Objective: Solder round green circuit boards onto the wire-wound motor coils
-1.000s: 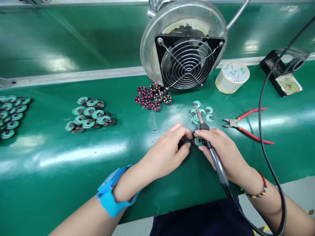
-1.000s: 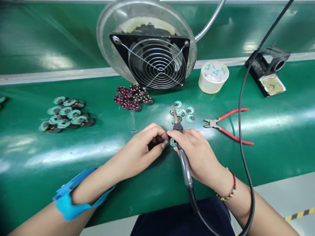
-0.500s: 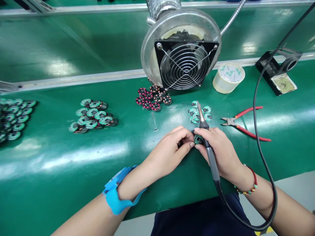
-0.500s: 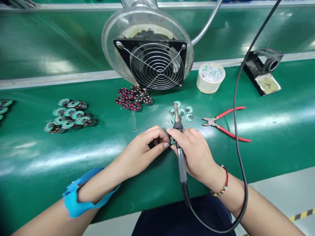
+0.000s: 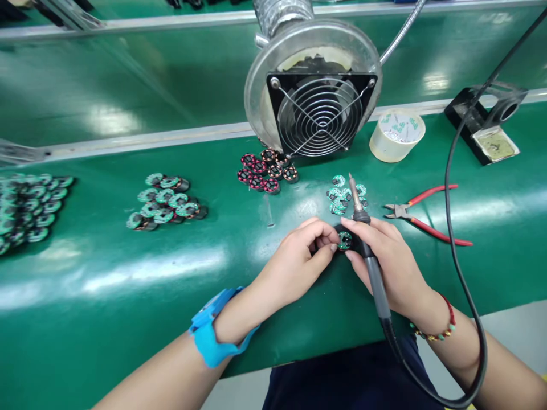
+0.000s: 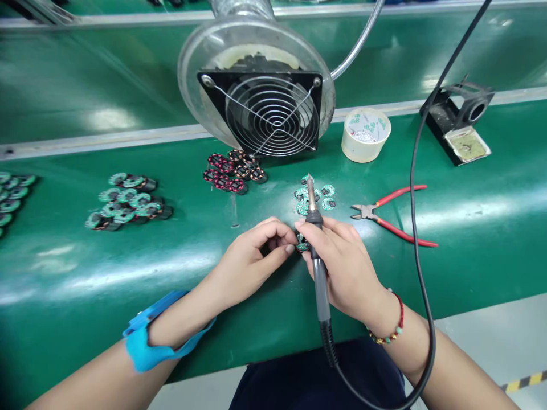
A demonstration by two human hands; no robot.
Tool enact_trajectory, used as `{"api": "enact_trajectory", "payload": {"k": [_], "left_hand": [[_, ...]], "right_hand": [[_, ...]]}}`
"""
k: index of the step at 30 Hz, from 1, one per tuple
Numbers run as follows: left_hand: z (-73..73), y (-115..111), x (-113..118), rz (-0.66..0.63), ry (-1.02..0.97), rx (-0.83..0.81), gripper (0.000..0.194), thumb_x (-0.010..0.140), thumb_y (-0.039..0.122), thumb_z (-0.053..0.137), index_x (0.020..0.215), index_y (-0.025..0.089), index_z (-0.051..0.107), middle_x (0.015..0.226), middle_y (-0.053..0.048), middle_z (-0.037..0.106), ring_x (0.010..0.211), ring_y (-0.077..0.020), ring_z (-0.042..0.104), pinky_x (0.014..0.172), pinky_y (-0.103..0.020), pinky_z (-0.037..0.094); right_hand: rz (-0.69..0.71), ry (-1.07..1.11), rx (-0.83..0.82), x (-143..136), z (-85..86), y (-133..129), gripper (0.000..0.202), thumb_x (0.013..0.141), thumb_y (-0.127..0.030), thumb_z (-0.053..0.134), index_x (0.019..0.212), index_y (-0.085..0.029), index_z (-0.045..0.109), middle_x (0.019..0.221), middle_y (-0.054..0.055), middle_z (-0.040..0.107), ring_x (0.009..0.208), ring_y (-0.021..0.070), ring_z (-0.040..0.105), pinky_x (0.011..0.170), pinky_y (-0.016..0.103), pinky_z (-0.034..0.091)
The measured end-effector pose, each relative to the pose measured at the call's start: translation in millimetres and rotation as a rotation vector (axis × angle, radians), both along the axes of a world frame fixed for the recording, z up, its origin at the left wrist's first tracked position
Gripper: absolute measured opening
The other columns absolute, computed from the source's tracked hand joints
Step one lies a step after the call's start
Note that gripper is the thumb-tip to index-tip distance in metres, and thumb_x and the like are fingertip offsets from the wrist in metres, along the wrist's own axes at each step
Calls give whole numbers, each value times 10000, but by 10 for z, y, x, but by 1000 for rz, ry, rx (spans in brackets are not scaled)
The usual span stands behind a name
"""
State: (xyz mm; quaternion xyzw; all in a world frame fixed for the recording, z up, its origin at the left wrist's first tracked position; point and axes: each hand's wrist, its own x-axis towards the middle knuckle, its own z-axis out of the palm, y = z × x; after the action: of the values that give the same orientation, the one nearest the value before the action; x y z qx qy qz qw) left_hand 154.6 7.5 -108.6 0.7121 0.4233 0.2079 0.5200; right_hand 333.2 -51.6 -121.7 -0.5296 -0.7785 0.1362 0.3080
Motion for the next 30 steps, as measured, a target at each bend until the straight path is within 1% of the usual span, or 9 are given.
{"api": "enact_trajectory", "payload": {"k": [2,5,8,11,13,18,24,27,30], "left_hand": [[4,3,-6,-12,-9,-4,133,827,55,529,806,180,570,788,33,517,697,-93,489,644,-219,406],[4,3,0,-33,-6,-20,103,841,92,557,789,178,582,777,31,510,699,-95,490,641,-218,408],[2,-2,17,-29,-15,-25,103,866,126,545,788,176,589,773,27,510,708,-101,497,644,-221,410],[8,-6,31,-20,-22,-27,129,860,113,531,751,174,563,760,27,497,694,-102,488,632,-222,404],[16,-6,33,-15,-19,-36,142,851,101,528,731,174,545,750,28,491,682,-101,482,624,-221,401],[24,-4,11,3,17,-39,116,860,126,521,765,178,565,777,16,518,704,-114,501,639,-237,412],[39,1,-6,6,85,14,154,872,100,486,764,176,564,789,7,532,723,-124,513,663,-258,406],[52,2,1,14,117,35,172,855,70,481,734,172,545,775,11,522,698,-117,498,650,-255,393],[57,-5,12,15,141,42,171,848,67,481,730,172,545,771,12,523,684,-115,491,639,-254,384]], "right_hand": [[-9,19,21,6,20,-10,414,924,-153,529,1331,-186,460,1224,89,667,1160,223,550,945,390,465],[8,54,49,22,29,-32,429,904,-114,531,1324,-179,473,1213,88,670,1153,211,548,965,378,454],[70,59,65,40,15,-51,451,890,-103,533,1331,-177,476,1174,83,687,1139,207,554,962,371,447],[159,43,102,52,-6,-55,487,882,-100,522,1356,-191,456,1098,59,717,1172,221,543,958,389,440],[188,19,124,57,-15,-51,522,881,-102,506,1387,-202,427,1086,56,722,1201,236,534,952,409,442],[109,-18,98,71,-22,-54,523,889,-128,498,1397,-232,428,1131,71,712,1160,250,573,917,433,462],[103,-7,66,75,-19,-58,437,901,-177,505,1335,-223,494,1075,73,728,1073,254,625,874,436,481],[70,44,86,69,26,-44,470,896,-139,525,1355,-225,470,1062,59,738,963,226,649,849,415,489],[34,144,158,69,77,-45,532,879,-108,563,1385,-220,445,1006,51,750,832,202,664,778,392,507]]}}
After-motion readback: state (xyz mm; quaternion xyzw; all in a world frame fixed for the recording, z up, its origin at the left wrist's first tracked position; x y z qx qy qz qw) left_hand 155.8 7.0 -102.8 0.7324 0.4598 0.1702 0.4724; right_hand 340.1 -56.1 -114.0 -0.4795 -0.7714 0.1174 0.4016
